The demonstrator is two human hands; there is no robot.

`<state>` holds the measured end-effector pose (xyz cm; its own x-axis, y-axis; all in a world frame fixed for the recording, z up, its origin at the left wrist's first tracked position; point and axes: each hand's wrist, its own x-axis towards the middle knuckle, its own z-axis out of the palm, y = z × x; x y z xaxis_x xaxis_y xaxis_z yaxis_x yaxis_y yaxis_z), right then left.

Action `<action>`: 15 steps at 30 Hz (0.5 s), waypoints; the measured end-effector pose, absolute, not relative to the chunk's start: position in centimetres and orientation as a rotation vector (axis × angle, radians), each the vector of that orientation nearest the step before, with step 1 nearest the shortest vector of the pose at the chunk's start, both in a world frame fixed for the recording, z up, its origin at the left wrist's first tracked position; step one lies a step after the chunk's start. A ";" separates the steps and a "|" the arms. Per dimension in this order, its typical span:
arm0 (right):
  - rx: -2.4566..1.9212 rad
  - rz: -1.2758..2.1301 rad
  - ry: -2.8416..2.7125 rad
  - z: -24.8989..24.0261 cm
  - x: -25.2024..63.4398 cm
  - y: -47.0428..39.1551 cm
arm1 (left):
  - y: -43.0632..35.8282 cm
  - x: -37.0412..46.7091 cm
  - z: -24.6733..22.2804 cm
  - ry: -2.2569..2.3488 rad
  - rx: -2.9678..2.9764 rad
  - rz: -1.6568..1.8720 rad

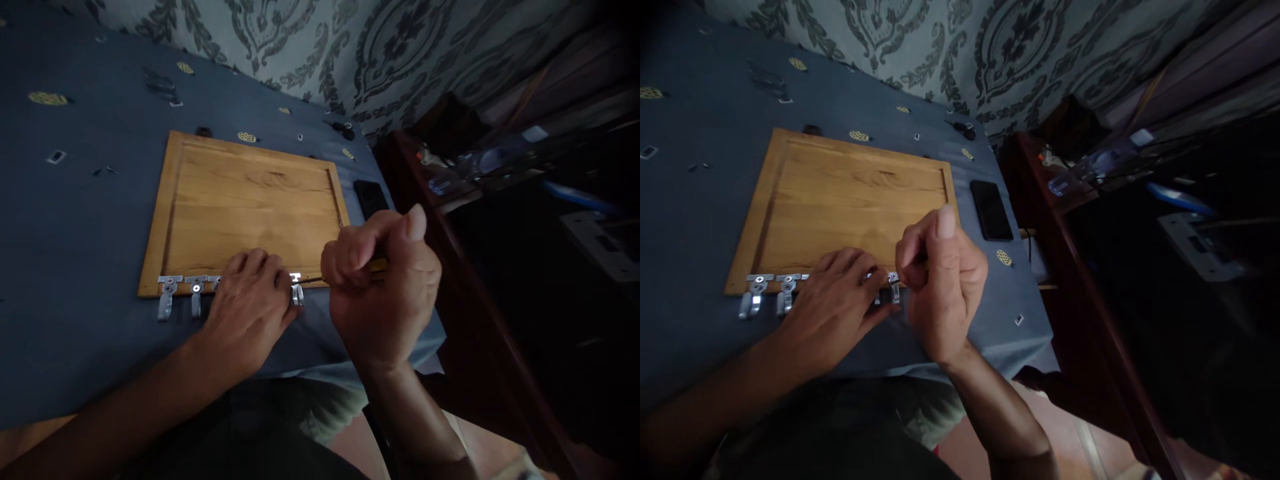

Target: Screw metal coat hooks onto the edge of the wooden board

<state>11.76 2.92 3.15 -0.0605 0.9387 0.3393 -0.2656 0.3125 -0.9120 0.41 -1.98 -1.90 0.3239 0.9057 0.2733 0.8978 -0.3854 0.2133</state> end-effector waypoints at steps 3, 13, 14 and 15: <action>-0.720 1.148 -1.253 3.1 11.9 2.9 | -2.0 0.4 -1.9 1.725 2.541 0.550; -0.707 1.068 -1.209 3.7 11.7 3.0 | -2.0 0.4 -2.0 1.716 2.523 0.564; -0.700 1.048 -1.201 4.3 11.9 3.0 | -2.0 0.4 -2.0 1.716 2.520 0.568; -0.695 1.030 -1.189 5.0 12.2 2.9 | -2.0 0.4 -2.0 1.711 2.516 0.568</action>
